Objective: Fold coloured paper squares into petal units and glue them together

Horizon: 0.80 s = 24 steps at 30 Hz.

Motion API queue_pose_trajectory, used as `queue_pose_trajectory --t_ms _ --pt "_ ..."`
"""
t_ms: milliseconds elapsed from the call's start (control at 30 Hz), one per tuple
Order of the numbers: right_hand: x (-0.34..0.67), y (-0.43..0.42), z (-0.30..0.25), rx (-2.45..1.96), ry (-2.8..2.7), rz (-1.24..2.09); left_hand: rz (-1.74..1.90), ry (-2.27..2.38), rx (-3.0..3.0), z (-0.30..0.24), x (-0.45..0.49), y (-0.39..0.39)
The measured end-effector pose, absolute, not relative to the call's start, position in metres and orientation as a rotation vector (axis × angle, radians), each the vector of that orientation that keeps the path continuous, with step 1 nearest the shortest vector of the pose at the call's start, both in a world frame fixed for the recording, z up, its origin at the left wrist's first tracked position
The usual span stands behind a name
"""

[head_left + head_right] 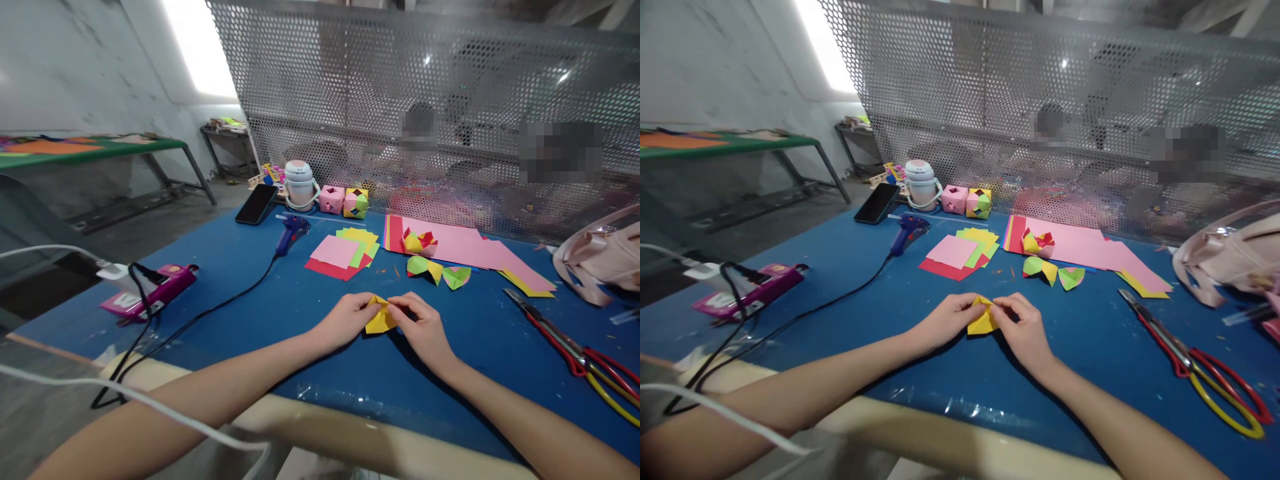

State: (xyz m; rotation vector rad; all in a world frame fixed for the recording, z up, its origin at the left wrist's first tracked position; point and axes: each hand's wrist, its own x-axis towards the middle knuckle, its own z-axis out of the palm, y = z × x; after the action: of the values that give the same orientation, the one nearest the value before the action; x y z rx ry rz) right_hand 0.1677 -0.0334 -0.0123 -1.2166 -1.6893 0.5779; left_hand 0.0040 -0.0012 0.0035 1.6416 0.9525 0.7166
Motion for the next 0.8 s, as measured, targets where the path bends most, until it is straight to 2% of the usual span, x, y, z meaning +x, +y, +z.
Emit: queue_pose_trajectory --t_ms 800 --pt "0.1663 -0.0336 -0.0108 -1.211 -1.701 0.519 0.745 0.928 1.724 -0.0012 0.0028 -0.0025"
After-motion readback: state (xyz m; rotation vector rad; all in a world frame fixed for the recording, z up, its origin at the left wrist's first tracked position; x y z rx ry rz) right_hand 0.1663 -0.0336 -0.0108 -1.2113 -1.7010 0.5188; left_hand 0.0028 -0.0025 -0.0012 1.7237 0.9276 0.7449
